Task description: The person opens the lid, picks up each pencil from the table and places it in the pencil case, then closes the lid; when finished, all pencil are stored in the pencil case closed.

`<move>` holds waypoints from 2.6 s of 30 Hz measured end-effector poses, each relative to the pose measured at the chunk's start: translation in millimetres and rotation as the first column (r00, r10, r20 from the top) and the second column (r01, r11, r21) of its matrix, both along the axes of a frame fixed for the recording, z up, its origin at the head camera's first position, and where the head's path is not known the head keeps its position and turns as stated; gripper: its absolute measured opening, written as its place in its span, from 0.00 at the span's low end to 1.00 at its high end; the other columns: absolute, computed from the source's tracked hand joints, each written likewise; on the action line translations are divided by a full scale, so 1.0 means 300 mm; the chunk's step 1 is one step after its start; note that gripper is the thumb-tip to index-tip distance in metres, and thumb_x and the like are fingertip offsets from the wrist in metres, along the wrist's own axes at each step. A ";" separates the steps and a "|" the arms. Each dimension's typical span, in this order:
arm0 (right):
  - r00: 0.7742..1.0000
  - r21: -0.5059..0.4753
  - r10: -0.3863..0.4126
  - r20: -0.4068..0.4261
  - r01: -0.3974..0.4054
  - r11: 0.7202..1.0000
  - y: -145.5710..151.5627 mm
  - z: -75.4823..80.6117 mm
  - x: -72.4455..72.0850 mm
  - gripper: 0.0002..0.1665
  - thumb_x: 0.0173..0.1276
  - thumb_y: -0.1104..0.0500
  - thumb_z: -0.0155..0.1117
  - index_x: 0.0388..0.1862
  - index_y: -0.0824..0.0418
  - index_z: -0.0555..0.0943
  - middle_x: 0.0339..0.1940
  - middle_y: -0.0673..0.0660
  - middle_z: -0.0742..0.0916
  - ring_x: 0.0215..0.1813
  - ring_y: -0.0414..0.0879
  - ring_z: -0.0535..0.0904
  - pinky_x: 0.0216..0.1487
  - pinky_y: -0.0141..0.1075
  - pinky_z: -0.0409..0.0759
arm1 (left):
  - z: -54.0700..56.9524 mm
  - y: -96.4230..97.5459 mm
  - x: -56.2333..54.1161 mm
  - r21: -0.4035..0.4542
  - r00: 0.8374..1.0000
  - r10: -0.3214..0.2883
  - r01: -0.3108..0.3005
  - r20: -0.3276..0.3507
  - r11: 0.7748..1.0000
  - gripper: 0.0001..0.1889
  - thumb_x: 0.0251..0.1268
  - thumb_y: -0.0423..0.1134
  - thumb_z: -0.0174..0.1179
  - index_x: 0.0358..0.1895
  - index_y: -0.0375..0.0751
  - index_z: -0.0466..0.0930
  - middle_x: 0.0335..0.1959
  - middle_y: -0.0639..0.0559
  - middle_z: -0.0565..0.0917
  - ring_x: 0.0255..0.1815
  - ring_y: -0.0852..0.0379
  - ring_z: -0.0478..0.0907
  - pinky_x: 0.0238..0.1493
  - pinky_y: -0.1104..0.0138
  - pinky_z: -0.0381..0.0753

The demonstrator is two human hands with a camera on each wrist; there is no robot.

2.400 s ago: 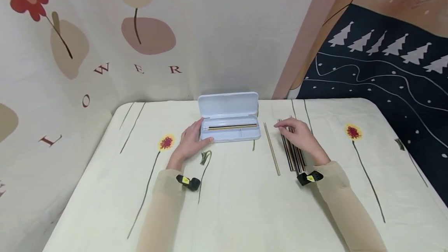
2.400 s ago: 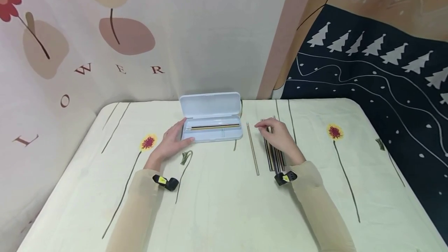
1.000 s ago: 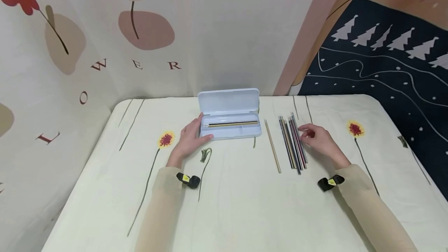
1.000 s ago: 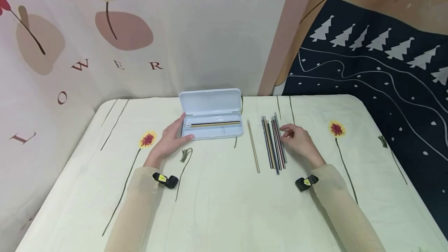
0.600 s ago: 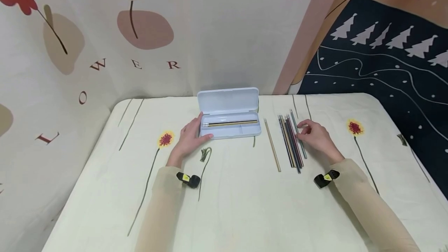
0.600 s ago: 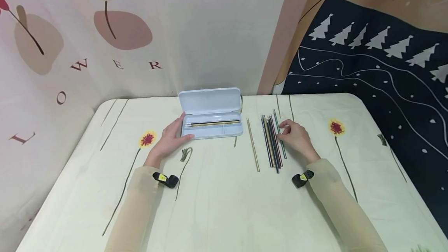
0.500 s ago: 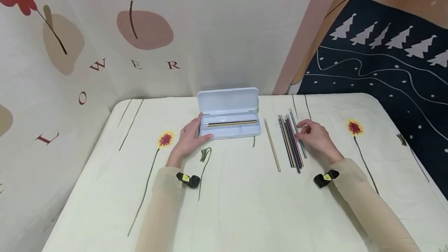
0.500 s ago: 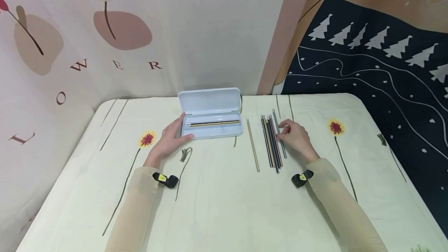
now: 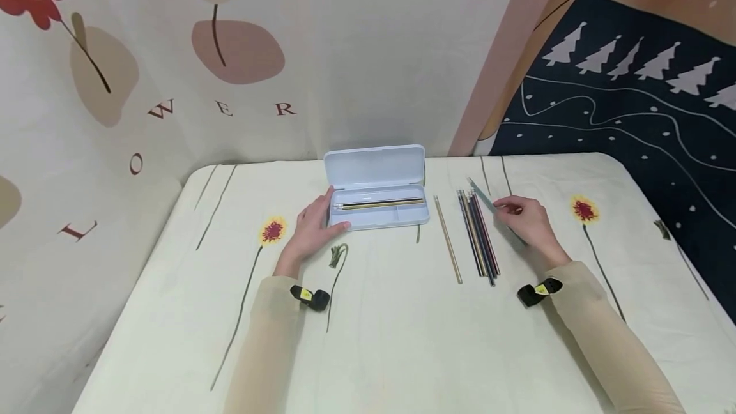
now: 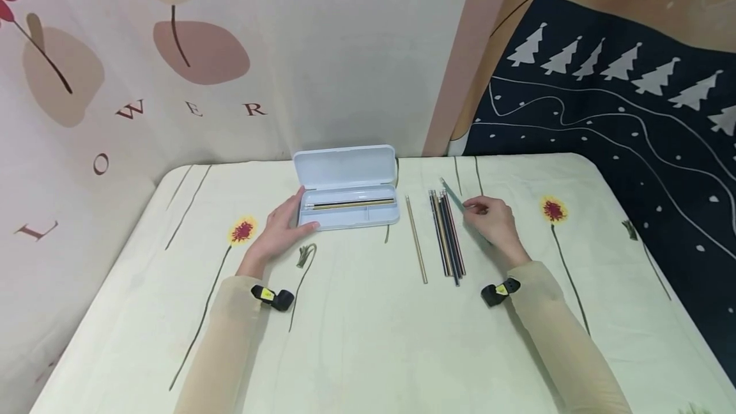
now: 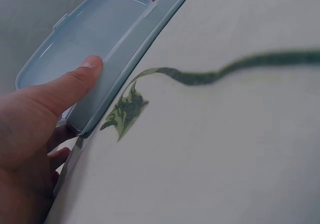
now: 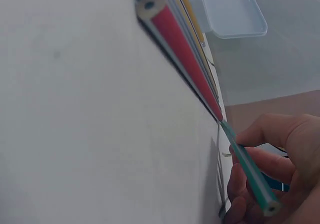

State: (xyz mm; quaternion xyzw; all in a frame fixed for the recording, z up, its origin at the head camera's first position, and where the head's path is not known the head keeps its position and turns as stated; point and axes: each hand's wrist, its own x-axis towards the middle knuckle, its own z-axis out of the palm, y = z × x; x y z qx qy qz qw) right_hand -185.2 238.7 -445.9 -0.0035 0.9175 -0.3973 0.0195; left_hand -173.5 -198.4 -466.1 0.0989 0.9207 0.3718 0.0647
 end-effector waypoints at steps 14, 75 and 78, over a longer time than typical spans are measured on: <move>0.998 -0.042 -0.038 0.047 0.040 0.998 0.002 0.041 0.017 0.16 0.69 0.63 0.57 0.53 0.68 0.81 0.43 0.65 0.81 0.39 0.52 0.76 0.28 0.29 0.75 | -0.006 -0.003 0.000 0.002 1.000 -0.002 0.002 -0.015 1.000 0.48 0.64 0.50 0.62 0.78 0.39 0.42 0.76 0.39 0.53 0.75 0.42 0.46 0.71 0.47 0.38; 0.958 -0.231 0.280 -0.068 -0.288 0.929 -0.220 0.020 -0.012 0.10 0.65 0.67 0.64 0.44 0.69 0.85 0.42 0.62 0.86 0.37 0.44 0.80 0.34 0.29 0.77 | -0.007 -0.004 0.002 -0.012 1.000 0.006 -0.006 0.022 1.000 0.47 0.65 0.52 0.61 0.78 0.42 0.40 0.77 0.40 0.51 0.76 0.43 0.44 0.72 0.48 0.37; 0.953 -0.217 0.292 -0.083 -0.303 0.928 -0.245 0.032 -0.026 0.10 0.65 0.67 0.65 0.44 0.68 0.85 0.40 0.61 0.87 0.36 0.46 0.80 0.35 0.29 0.77 | -0.006 -0.003 0.003 -0.013 1.000 0.008 -0.008 0.020 1.000 0.47 0.65 0.52 0.61 0.78 0.42 0.40 0.77 0.41 0.51 0.76 0.44 0.44 0.72 0.49 0.37</move>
